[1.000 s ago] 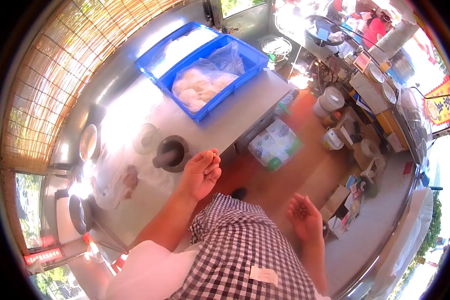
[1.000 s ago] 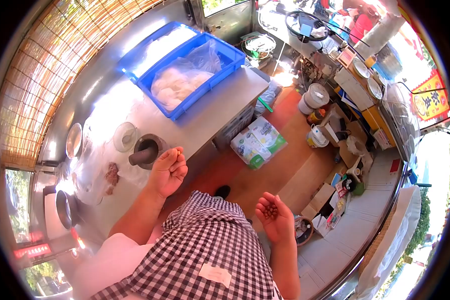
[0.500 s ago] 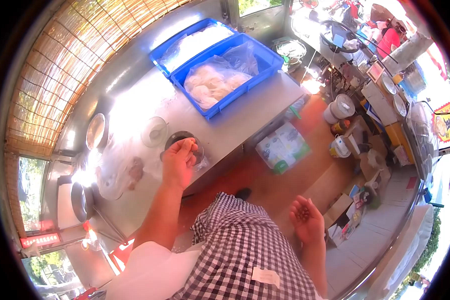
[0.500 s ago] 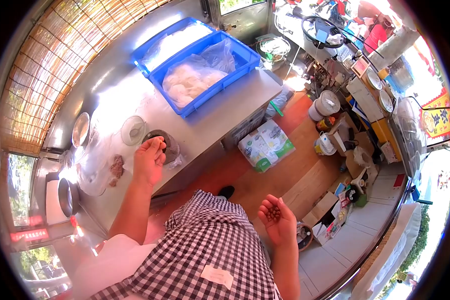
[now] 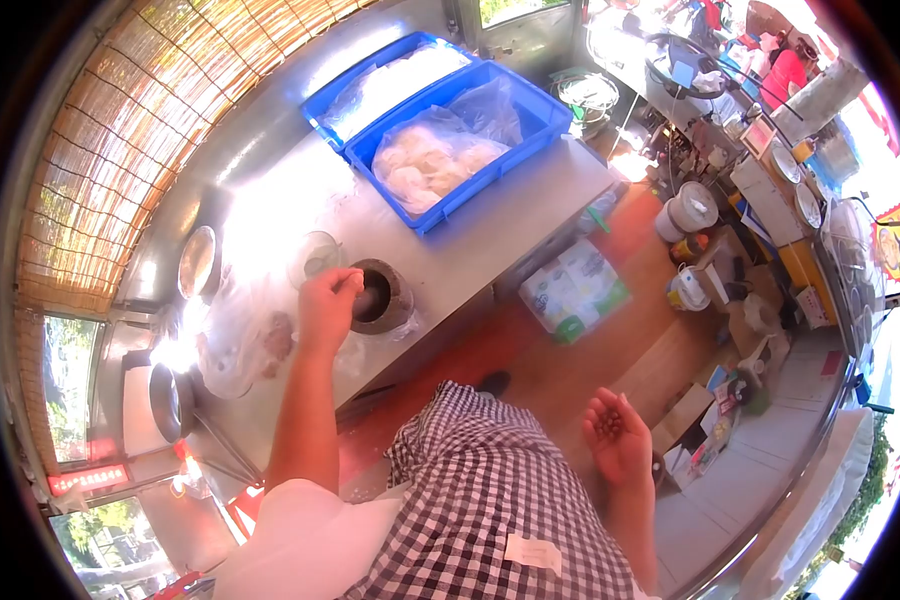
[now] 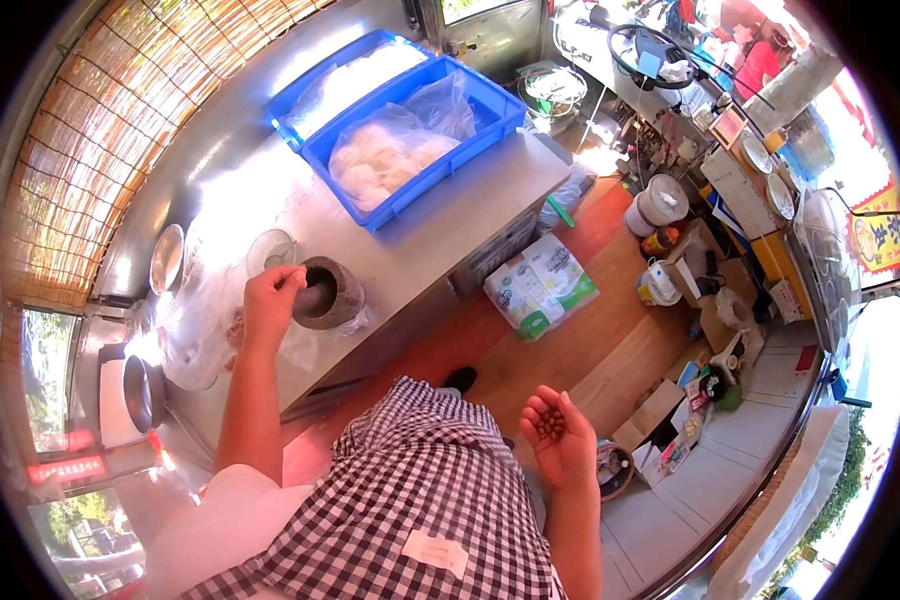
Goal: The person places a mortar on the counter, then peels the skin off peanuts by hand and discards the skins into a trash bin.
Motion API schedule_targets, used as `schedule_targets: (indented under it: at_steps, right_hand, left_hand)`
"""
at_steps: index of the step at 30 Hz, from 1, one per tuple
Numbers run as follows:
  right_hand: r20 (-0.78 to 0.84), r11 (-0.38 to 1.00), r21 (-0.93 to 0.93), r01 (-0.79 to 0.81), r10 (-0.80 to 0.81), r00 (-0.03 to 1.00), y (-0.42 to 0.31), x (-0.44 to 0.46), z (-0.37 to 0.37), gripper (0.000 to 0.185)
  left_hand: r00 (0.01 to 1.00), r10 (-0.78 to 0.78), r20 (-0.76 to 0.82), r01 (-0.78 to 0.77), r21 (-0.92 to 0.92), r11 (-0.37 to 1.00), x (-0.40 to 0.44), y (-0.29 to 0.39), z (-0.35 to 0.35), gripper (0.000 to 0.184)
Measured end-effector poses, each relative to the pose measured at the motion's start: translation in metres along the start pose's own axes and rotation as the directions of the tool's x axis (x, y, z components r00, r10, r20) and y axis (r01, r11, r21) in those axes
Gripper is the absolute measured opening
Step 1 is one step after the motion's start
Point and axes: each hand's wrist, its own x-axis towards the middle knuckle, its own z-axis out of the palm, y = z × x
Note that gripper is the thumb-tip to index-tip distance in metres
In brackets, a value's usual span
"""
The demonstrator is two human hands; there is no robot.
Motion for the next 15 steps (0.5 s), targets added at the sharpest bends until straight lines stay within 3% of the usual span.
schedule_targets:
  at_steps: [6, 15]
  right_hand:
    - [-0.017, 1.000, -0.002, 0.002, -0.002, 1.000, 0.004, 0.000, 0.003, 0.032]
    - [-0.029, 1.000, 0.025, 0.011, -0.010, 1.000, 0.012, 0.000, 0.004, 0.032]
  left_hand:
    - [0.999, -0.003, 0.041, -0.006, 0.218, 0.976, 0.006, -0.006, -0.007, 0.021]
    - [0.988, -0.048, 0.147, 0.020, 0.190, 0.982, 0.014, -0.012, -0.003, 0.017]
